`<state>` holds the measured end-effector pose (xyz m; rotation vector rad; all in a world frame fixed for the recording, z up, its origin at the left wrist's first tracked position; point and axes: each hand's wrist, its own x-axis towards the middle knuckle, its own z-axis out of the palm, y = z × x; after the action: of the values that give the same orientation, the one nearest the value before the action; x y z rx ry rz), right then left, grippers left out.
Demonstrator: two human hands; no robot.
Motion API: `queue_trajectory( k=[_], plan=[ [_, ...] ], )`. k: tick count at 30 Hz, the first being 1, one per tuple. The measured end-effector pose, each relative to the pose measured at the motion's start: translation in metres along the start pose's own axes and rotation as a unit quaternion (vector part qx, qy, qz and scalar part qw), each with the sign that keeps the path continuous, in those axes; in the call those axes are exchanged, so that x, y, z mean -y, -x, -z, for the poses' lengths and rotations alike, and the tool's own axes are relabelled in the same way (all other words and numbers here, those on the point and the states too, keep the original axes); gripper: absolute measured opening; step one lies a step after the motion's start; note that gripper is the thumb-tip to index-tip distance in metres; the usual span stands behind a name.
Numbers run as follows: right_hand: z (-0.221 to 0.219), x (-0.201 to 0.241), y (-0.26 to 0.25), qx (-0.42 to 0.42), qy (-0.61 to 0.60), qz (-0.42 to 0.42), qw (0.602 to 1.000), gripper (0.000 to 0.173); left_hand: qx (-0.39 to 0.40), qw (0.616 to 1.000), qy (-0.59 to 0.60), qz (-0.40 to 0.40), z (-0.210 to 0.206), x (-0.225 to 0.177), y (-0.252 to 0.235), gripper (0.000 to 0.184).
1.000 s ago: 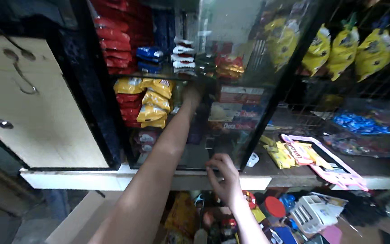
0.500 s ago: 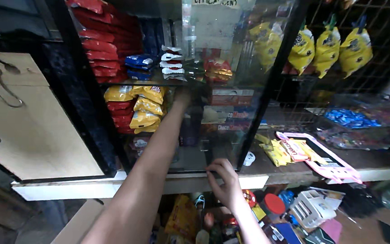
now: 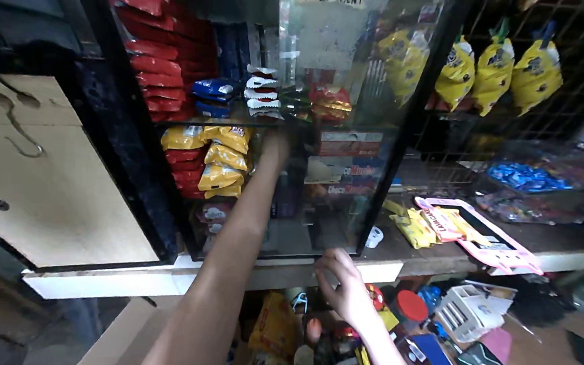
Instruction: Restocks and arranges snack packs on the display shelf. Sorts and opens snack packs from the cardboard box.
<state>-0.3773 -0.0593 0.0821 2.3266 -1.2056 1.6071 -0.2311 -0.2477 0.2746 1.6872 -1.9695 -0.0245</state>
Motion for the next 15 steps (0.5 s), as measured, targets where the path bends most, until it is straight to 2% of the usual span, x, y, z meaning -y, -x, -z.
queue_trajectory(
  k=[3,6,11,15],
  plan=[
    [0.001,-0.002,0.004,0.0,0.0,-0.01,1.0,0.015,0.038,0.999,-0.01,0.026,-0.002,0.004,0.001,0.043],
    [0.0,-0.002,0.005,0.003,-0.018,-0.002,1.0,0.014,0.071,0.996,-0.038,0.032,-0.014,0.012,-0.005,0.055],
    [-0.007,-0.004,0.003,-0.006,-0.032,0.022,0.999,0.013,0.12,0.988,-0.085,0.036,-0.007,0.005,0.009,0.044],
    [-0.008,-0.005,0.004,-0.021,-0.022,0.036,0.999,0.014,0.138,0.985,-0.098,0.032,-0.009,0.009,0.005,0.045]
  ],
)
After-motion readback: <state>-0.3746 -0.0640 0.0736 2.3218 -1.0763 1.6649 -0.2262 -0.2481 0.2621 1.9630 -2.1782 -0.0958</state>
